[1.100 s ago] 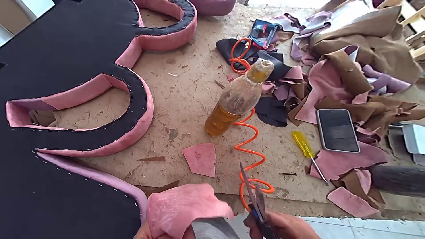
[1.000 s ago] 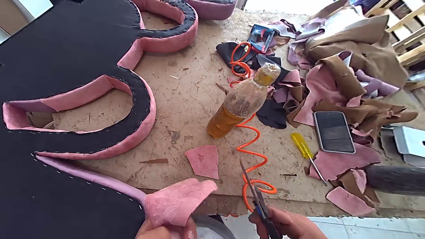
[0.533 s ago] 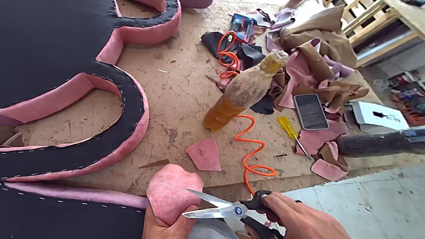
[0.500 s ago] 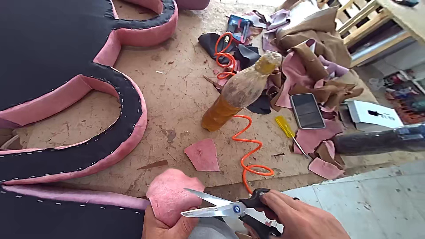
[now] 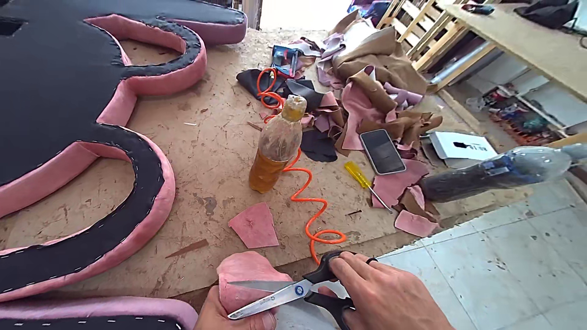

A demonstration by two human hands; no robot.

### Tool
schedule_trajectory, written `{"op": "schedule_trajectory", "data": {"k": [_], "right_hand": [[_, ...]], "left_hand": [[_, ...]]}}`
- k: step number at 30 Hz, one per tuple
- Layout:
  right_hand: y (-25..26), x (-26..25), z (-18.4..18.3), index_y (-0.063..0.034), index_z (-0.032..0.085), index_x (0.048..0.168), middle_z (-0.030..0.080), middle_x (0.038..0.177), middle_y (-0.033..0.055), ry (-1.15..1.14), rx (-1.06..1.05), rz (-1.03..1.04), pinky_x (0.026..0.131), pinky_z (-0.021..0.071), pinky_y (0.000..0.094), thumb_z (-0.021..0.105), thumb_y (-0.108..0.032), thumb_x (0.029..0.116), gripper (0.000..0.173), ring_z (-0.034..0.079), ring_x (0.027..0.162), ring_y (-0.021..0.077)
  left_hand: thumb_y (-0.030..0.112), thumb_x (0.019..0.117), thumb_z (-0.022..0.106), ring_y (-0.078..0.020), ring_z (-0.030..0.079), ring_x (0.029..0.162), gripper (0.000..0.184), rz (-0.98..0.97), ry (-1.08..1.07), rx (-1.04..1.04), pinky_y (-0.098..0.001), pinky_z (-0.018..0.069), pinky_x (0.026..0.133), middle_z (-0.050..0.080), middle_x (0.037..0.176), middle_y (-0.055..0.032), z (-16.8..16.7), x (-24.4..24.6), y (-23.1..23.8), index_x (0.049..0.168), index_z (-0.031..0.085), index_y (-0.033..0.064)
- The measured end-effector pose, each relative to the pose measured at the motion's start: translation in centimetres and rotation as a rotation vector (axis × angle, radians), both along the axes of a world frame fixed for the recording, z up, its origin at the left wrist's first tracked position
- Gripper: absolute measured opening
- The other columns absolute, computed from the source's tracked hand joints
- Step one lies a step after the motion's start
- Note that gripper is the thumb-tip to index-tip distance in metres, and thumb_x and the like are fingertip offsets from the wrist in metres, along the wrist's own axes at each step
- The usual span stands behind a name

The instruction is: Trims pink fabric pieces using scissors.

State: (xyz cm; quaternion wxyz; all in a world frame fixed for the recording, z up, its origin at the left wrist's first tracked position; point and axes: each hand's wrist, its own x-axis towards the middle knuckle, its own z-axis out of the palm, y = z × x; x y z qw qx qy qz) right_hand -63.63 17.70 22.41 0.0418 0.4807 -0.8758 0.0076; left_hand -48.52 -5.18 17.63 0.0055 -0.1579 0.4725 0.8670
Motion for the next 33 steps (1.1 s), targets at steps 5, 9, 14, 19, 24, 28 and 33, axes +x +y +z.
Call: {"op": "schedule_trajectory", "data": {"k": [5, 9, 14, 19, 24, 28, 33], "right_hand": [[0.2, -0.7, 0.9, -0.0096, 0.062, 0.088, 0.062, 0.076, 0.0070, -0.042, 0.036, -0.021, 0.042, 0.0457, 0.0378, 0.079, -0.039, 0.0702, 0.038, 0.065, 0.062, 0.0248], [-0.3, -0.7, 1.7, -0.0070, 0.062, 0.089, 0.063, 0.077, 0.0102, -0.076, 0.078, -0.030, 0.042, 0.0454, 0.0396, 0.082, -0.037, 0.0678, 0.042, 0.066, 0.063, 0.0279], [-0.7, -1.1, 0.7, -0.0089, 0.063, 0.087, 0.062, 0.076, 0.0076, 0.000, 0.086, 0.005, 0.042, 0.0466, 0.0368, 0.079, -0.037, 0.0734, 0.035, 0.065, 0.061, 0.0254], [-0.7, -1.2, 0.9, -0.0098, 0.062, 0.086, 0.061, 0.073, 0.0060, 0.027, 0.115, 0.032, 0.041, 0.0449, 0.0352, 0.078, -0.041, 0.0725, 0.038, 0.064, 0.058, 0.0234], [-0.9, -1.5, 1.4, -0.0094, 0.062, 0.084, 0.059, 0.071, 0.0062, 0.064, 0.144, 0.079, 0.039, 0.0430, 0.0345, 0.075, -0.044, 0.0759, 0.038, 0.061, 0.053, 0.0228], [-0.9, -1.7, 1.9, -0.0096, 0.061, 0.083, 0.059, 0.069, 0.0061, 0.028, 0.139, 0.102, 0.037, 0.0401, 0.0355, 0.078, -0.043, 0.0710, 0.039, 0.059, 0.050, 0.0222], [-1.0, -1.7, 1.2, -0.0091, 0.061, 0.083, 0.059, 0.069, 0.0064, -0.005, 0.159, 0.122, 0.037, 0.0408, 0.0355, 0.080, -0.038, 0.0670, 0.038, 0.059, 0.049, 0.0224]], "left_hand": [[-0.003, 0.0815, 0.079, -0.0143, 0.073, 0.084, 0.027, 0.052, -0.033, 0.194, -0.0338, 0.0608, 0.082, 0.077, 0.095, -0.0089, -0.5, -0.5, 1.1, 0.107, 0.075, 0.0051], [-0.012, 0.0782, 0.075, -0.0152, 0.074, 0.078, 0.031, 0.203, -0.057, 0.250, -0.0336, 0.0626, 0.077, 0.077, 0.092, -0.0098, -0.5, -0.8, 1.3, 0.104, 0.074, 0.0050], [-0.006, 0.0862, 0.073, -0.0188, 0.074, 0.082, 0.030, 0.094, 0.003, 0.220, -0.0352, 0.0627, 0.078, 0.076, 0.099, -0.0134, -0.5, -0.5, 1.1, 0.115, 0.069, -0.0002], [-0.004, 0.0864, 0.074, -0.0117, 0.074, 0.085, 0.025, 0.131, -0.009, 0.061, -0.0321, 0.0615, 0.083, 0.078, 0.095, -0.0047, -0.4, -0.2, 0.7, 0.109, 0.073, 0.0064], [-0.011, 0.0836, 0.069, -0.0116, 0.075, 0.085, 0.030, 0.123, 0.006, -0.050, -0.0324, 0.0624, 0.082, 0.078, 0.095, -0.0027, -0.2, 0.1, 0.1, 0.108, 0.070, 0.0052], [-0.009, 0.0832, 0.071, -0.0115, 0.074, 0.086, 0.029, 0.100, 0.024, -0.033, -0.0326, 0.0622, 0.083, 0.078, 0.095, -0.0029, -0.8, 0.3, -0.3, 0.107, 0.070, 0.0064], [-0.007, 0.0850, 0.072, -0.0119, 0.074, 0.085, 0.025, 0.065, 0.034, -0.044, -0.0325, 0.0621, 0.082, 0.078, 0.095, -0.0037, -0.4, 0.4, -0.5, 0.108, 0.071, 0.0048]]}}
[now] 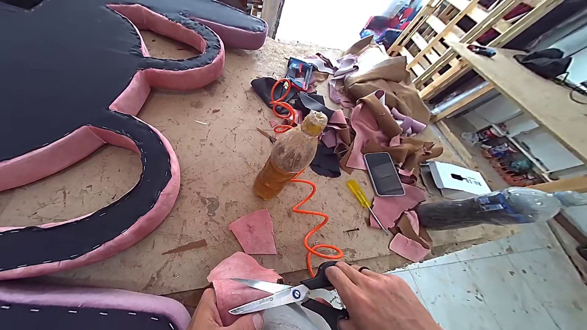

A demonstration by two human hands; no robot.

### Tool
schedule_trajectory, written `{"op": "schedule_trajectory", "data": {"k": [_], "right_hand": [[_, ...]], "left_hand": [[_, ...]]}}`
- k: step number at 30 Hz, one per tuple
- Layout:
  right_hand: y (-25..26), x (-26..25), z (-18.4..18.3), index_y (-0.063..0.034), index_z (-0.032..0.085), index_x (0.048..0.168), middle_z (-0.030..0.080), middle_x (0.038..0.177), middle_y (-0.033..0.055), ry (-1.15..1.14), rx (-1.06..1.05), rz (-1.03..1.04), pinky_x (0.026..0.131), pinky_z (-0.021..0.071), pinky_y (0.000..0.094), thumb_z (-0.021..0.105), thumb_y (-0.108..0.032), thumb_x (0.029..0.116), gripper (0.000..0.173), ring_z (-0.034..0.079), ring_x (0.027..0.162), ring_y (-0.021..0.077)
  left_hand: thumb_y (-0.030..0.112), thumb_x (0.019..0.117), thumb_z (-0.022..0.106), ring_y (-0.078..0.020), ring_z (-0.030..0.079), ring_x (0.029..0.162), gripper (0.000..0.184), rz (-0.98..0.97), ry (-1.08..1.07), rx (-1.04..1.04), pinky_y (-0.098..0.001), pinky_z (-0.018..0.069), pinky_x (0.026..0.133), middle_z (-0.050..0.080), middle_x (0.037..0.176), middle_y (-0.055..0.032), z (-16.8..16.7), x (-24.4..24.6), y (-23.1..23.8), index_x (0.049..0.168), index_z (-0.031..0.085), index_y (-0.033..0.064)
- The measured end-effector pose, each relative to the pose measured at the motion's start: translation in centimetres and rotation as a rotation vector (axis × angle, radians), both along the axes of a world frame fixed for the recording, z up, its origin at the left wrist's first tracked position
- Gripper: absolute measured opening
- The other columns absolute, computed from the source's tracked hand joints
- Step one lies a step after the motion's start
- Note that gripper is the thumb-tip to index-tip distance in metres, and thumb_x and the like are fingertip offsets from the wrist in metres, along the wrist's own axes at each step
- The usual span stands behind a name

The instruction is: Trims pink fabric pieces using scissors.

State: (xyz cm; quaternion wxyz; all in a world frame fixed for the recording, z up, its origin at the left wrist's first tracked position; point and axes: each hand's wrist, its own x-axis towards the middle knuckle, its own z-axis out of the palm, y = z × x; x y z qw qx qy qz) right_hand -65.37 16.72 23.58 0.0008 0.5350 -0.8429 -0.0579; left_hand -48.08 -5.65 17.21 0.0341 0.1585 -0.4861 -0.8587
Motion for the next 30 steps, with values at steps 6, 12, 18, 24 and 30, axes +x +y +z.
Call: {"op": "schedule_trajectory", "data": {"k": [6, 12, 18, 24, 30], "right_hand": [[0.4, -0.3, -0.2, -0.0097, 0.061, 0.078, 0.055, 0.061, 0.0053, -0.005, -0.005, 0.027, 0.034, 0.0389, 0.0353, 0.066, -0.040, 0.0855, 0.032, 0.056, 0.044, 0.0215], [0.5, -0.5, 0.0, -0.0101, 0.060, 0.078, 0.055, 0.061, 0.0043, -0.002, -0.024, 0.020, 0.034, 0.0374, 0.0357, 0.078, -0.033, 0.0600, 0.034, 0.055, 0.043, 0.0208], [0.9, -0.9, 0.0, -0.0113, 0.059, 0.073, 0.052, 0.056, 0.0029, -0.009, -0.028, 0.037, 0.033, 0.0358, 0.0347, 0.072, -0.034, 0.0726, 0.027, 0.054, 0.041, 0.0198], [0.9, -1.4, -0.2, -0.0126, 0.059, 0.072, 0.051, 0.055, 0.0021, -0.016, -0.040, 0.058, 0.033, 0.0346, 0.0346, 0.072, -0.035, 0.0699, 0.026, 0.052, 0.040, 0.0189], [0.4, -1.6, 0.6, -0.0102, 0.063, 0.077, 0.058, 0.060, 0.0056, -0.118, 0.020, 0.024, 0.037, 0.0402, 0.0386, 0.081, -0.031, 0.0657, 0.030, 0.059, 0.046, 0.0229]], "left_hand": [[-0.005, 0.0847, 0.070, -0.0099, 0.073, 0.080, 0.026, -0.040, 0.034, -0.081, -0.0312, 0.0619, 0.077, 0.077, 0.093, -0.0014, 0.0, 0.0, -0.6, 0.109, 0.069, 0.0056], [-0.003, 0.0856, 0.071, -0.0076, 0.070, 0.076, 0.027, -0.064, 0.063, -0.067, -0.0279, 0.0606, 0.073, 0.076, 0.093, 0.0000, 0.2, -0.5, -0.9, 0.110, 0.071, 0.0080], [-0.003, 0.0860, 0.071, -0.0082, 0.073, 0.081, 0.028, -0.055, 0.066, -0.072, -0.0296, 0.0617, 0.078, 0.077, 0.096, 0.0008, 0.4, -0.4, -1.0, 0.111, 0.070, 0.0100], [-0.002, 0.0856, 0.070, -0.0074, 0.071, 0.074, 0.025, -0.062, 0.044, -0.090, -0.0281, 0.0608, 0.071, 0.076, 0.091, 0.0004, 0.5, -0.5, -1.4, 0.108, 0.071, 0.0100], [-0.003, 0.0855, 0.069, -0.0078, 0.072, 0.081, 0.026, -0.031, 0.057, -0.103, -0.0296, 0.0611, 0.077, 0.077, 0.095, 0.0005, 0.6, -0.7, -1.5, 0.108, 0.072, 0.0094]]}}
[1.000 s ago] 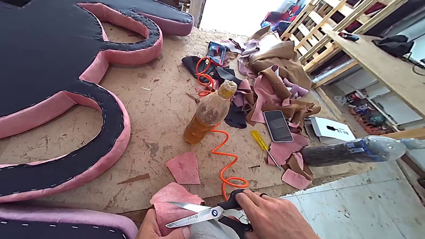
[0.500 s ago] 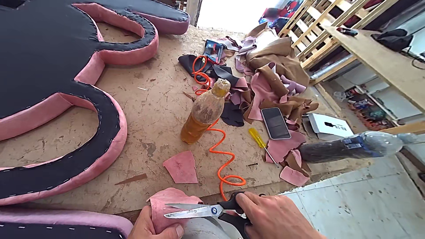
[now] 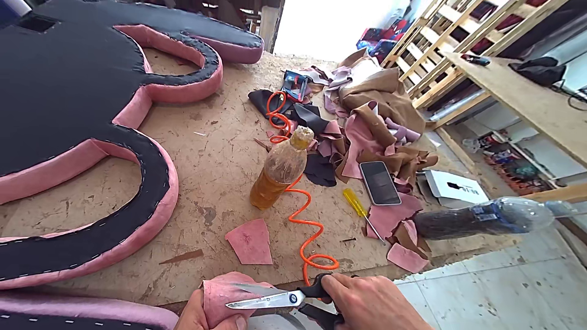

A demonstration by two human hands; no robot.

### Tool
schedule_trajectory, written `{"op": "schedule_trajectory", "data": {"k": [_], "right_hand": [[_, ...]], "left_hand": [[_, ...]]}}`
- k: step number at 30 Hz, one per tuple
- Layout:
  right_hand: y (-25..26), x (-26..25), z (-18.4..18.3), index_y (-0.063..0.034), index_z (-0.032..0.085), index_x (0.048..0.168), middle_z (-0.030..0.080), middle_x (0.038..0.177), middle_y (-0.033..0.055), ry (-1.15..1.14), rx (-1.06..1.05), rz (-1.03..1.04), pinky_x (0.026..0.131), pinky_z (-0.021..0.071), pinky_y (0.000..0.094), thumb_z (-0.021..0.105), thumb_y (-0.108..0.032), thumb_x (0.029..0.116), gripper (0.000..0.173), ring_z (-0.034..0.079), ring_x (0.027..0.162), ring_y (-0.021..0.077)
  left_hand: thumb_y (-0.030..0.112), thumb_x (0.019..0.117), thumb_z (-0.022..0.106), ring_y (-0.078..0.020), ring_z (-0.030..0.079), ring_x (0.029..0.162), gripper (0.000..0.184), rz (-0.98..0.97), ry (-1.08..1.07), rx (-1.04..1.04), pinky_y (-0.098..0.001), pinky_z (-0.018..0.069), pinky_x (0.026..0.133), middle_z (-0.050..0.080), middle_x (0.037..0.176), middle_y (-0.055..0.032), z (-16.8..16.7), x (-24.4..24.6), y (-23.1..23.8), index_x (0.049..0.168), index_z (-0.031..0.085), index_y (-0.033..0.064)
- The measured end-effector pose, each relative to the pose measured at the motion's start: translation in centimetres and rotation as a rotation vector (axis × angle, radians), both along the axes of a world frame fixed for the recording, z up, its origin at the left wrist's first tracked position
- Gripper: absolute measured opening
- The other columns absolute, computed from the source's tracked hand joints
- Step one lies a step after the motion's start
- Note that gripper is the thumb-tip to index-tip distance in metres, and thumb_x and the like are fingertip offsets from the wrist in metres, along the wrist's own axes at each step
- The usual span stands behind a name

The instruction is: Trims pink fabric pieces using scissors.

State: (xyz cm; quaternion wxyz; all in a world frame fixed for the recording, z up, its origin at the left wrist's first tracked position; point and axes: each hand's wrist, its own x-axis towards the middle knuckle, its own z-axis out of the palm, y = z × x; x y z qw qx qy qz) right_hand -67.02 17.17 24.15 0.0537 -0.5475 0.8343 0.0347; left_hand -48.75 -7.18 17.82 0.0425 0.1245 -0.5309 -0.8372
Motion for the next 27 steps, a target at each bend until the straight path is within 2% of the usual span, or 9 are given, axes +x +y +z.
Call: {"op": "schedule_trajectory", "data": {"k": [4, 7, 9, 11, 14, 17, 22, 26, 27], "right_hand": [[-0.4, -0.4, 0.3, -0.0098, 0.061, 0.073, 0.056, 0.056, 0.0062, 0.004, -0.030, 0.025, 0.035, 0.0387, 0.0394, 0.079, -0.024, 0.0661, 0.024, 0.058, 0.043, 0.0236], [-0.7, -0.5, 0.3, -0.0104, 0.062, 0.077, 0.058, 0.060, 0.0058, -0.011, -0.034, 0.029, 0.036, 0.0394, 0.0390, 0.081, -0.030, 0.0667, 0.029, 0.058, 0.046, 0.0233], [-0.8, -0.6, 0.0, -0.0110, 0.062, 0.077, 0.057, 0.060, 0.0051, 0.005, -0.045, 0.041, 0.036, 0.0384, 0.0378, 0.081, -0.033, 0.0658, 0.031, 0.058, 0.045, 0.0220], [-0.9, -0.4, -0.3, -0.0114, 0.062, 0.077, 0.058, 0.061, 0.0048, -0.001, -0.047, 0.044, 0.036, 0.0390, 0.0377, 0.081, -0.033, 0.0646, 0.031, 0.058, 0.046, 0.0216], [-1.2, 0.0, -0.8, -0.0105, 0.063, 0.078, 0.059, 0.062, 0.0057, -0.033, -0.041, 0.033, 0.037, 0.0402, 0.0388, 0.082, -0.032, 0.0637, 0.032, 0.059, 0.047, 0.0223], [-1.4, 0.4, -1.1, -0.0105, 0.063, 0.078, 0.059, 0.062, 0.0055, -0.033, -0.045, 0.026, 0.037, 0.0407, 0.0383, 0.082, -0.030, 0.0638, 0.031, 0.059, 0.046, 0.0221], [-1.2, 0.3, -1.3, -0.0107, 0.061, 0.073, 0.055, 0.056, 0.0047, -0.002, -0.065, 0.047, 0.035, 0.0379, 0.0371, 0.078, -0.026, 0.0682, 0.023, 0.056, 0.042, 0.0212], [-1.3, 0.5, -1.0, -0.0105, 0.063, 0.078, 0.058, 0.061, 0.0055, -0.026, -0.038, 0.028, 0.037, 0.0403, 0.0379, 0.082, -0.041, 0.0676, 0.037, 0.058, 0.046, 0.0219], [-1.3, 0.4, -1.1, -0.0105, 0.062, 0.077, 0.058, 0.060, 0.0053, -0.017, -0.046, 0.033, 0.036, 0.0395, 0.0375, 0.082, -0.038, 0.0655, 0.036, 0.058, 0.045, 0.0217]], "left_hand": [[-0.005, 0.0847, 0.069, -0.0078, 0.073, 0.083, 0.029, 0.037, -0.006, 0.013, -0.0295, 0.0616, 0.078, 0.078, 0.095, 0.0015, 0.5, 0.2, 0.0, 0.107, 0.072, 0.0126], [0.004, 0.0843, 0.073, -0.0081, 0.073, 0.084, 0.026, 0.065, 0.012, 0.043, -0.0299, 0.0607, 0.079, 0.078, 0.095, 0.0017, 0.4, 0.2, 0.0, 0.106, 0.074, 0.0166], [0.009, 0.0833, 0.079, -0.0107, 0.074, 0.086, 0.025, 0.094, -0.005, 0.049, -0.0321, 0.0615, 0.082, 0.078, 0.096, -0.0009, 0.3, 0.1, 0.1, 0.107, 0.074, 0.0143], [0.004, 0.0814, 0.081, -0.0124, 0.074, 0.083, 0.028, 0.115, -0.021, 0.035, -0.0326, 0.0623, 0.080, 0.078, 0.095, -0.0032, 0.1, 0.1, 0.2, 0.107, 0.073, 0.0113], [-0.005, 0.0798, 0.078, -0.0117, 0.074, 0.081, 0.032, 0.104, -0.025, 0.020, -0.0315, 0.0623, 0.079, 0.078, 0.096, -0.0035, -0.3, 0.4, -0.2, 0.107, 0.074, 0.0102], [-0.005, 0.0828, 0.075, -0.0086, 0.071, 0.075, 0.031, 0.080, -0.012, -0.006, -0.0285, 0.0610, 0.073, 0.078, 0.094, -0.0012, -0.3, 0.5, -0.4, 0.108, 0.074, 0.0131], [-0.005, 0.0865, 0.071, -0.0099, 0.074, 0.088, 0.028, 0.043, 0.027, -0.037, -0.0314, 0.0617, 0.083, 0.078, 0.100, -0.0011, -0.4, 0.5, -0.5, 0.109, 0.074, 0.0122], [-0.006, 0.0860, 0.069, -0.0099, 0.073, 0.091, 0.030, 0.016, 0.065, -0.067, -0.0316, 0.0611, 0.086, 0.078, 0.102, -0.0016, -0.7, 0.4, -0.9, 0.110, 0.076, 0.0109], [-0.007, 0.0860, 0.069, -0.0094, 0.073, 0.093, 0.031, 0.008, 0.078, -0.087, -0.0315, 0.0609, 0.087, 0.078, 0.103, -0.0013, -0.5, 0.3, -1.0, 0.111, 0.076, 0.0108]]}}
